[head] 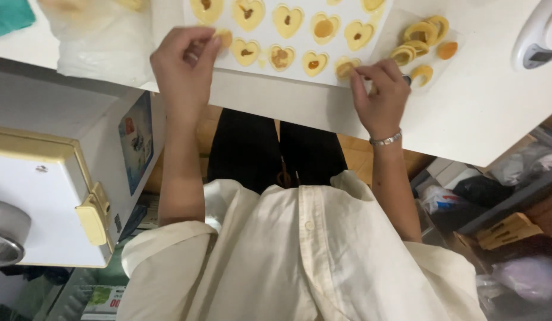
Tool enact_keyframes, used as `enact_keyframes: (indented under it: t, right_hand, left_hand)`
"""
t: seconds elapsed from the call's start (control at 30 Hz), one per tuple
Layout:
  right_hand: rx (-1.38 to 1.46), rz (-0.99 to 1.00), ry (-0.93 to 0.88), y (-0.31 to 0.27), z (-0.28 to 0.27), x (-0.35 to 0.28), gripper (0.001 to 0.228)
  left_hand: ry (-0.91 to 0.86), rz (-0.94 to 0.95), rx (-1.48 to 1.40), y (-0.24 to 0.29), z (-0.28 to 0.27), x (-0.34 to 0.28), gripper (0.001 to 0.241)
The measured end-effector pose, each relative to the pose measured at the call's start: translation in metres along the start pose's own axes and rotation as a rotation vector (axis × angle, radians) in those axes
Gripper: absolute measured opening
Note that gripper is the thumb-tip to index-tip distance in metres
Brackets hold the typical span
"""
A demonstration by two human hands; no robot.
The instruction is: Prepare heart-shaped pastries by cutting circular dough pieces and placing them into a mold.
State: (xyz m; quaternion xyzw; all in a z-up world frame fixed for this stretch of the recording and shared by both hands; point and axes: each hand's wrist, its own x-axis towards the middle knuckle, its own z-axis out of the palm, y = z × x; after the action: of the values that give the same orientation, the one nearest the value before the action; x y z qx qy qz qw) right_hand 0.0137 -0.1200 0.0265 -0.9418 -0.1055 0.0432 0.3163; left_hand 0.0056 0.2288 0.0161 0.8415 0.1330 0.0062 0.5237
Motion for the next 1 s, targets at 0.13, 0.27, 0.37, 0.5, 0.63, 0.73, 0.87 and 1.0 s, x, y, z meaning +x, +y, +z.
enact_keyframes:
  t: [0.13, 0.27, 0.37, 0.5, 0.63, 0.73, 0.87, 1.0]
  right_hand:
    - [0.073, 0.042, 0.023, 0.000, -0.004, -0.007, 0.007]
    - [0.085, 0.082, 0.025, 0.002, -0.010, -0.015, 0.007]
    - [0.073, 0.114, 0.020, 0.004, -0.011, -0.019, 0.008]
    - [0.075, 0.145, 0.015, 0.004, -0.010, -0.022, 0.008]
    - [0.083, 0.152, 0.017, -0.002, -0.008, -0.022, 0.008]
    - [0.076, 0.155, 0.021, -0.002, -0.008, -0.024, 0.009]
    - [0.077, 0.145, 0.032, 0.000, -0.009, -0.027, 0.009]
    - [0.079, 0.174, 0.034, 0.002, -0.011, -0.030, 0.009]
  left_hand:
    - [0.003, 0.109, -0.021, -0.012, 0.005, 0.032, 0.009]
    - [-0.037, 0.111, 0.023, -0.022, 0.008, 0.048, 0.010]
    - [-0.098, 0.084, 0.031, -0.016, 0.014, 0.051, 0.013]
    - [-0.250, 0.108, 0.023, 0.000, 0.038, 0.050, 0.012]
    - [-0.331, 0.172, -0.123, 0.013, 0.069, 0.044, 0.008]
    - [-0.304, 0.165, -0.003, 0.020, 0.083, 0.042, 0.010]
    - [-0.128, 0.313, 0.236, 0.017, 0.087, 0.035, 0.011]
    - [-0.092, 0.539, 0.481, 0.008, 0.088, 0.026, 0.010]
